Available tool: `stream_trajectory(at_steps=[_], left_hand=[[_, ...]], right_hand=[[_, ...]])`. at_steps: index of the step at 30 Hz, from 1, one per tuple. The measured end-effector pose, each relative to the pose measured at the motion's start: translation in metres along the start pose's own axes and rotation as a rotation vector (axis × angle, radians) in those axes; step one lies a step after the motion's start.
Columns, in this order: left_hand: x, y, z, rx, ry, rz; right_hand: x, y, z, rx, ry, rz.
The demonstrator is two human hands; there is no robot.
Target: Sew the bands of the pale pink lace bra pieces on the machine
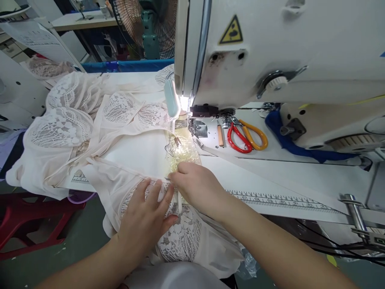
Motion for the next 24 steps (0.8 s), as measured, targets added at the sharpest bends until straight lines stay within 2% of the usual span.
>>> stream_trajectory(at_steps=[8, 12, 19, 22, 24], left_hand=[[0.004, 0.000, -0.003, 0.058, -0.034, 0.018], [0.004, -0.001, -0.003, 0.071, -0.034, 0.050], [0.005, 0.002, -0.001, 0.075, -0.022, 0.086], [-0.004, 0.002, -0.001, 0.090, -0.011, -0.051], [-0.011, 0.007, -0.001, 0.132, 0.037, -0.237]], right_hand=[[0.011, 0.007, 0.002, -0.036, 0.024, 0.121], [0.008, 0.004, -0.005, -0.044, 0.118, 0.196], [-0.003, -0.006, -0.018, -0.079, 0.088, 0.206], [-0.006, -0.017, -0.015, 0.009, 0.081, 0.130], [-0.009, -0.024, -0.013, 0.155, 0.126, 0.024]])
Point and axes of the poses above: each hand's wrist, its own x-axis towards the middle knuckle, its own y-axis out of the palm, z = x × y, the point moved 5 cm from there along x, towards the middle knuckle, and after that the axes turned 3 degrees about y, right-handed, at the moved point
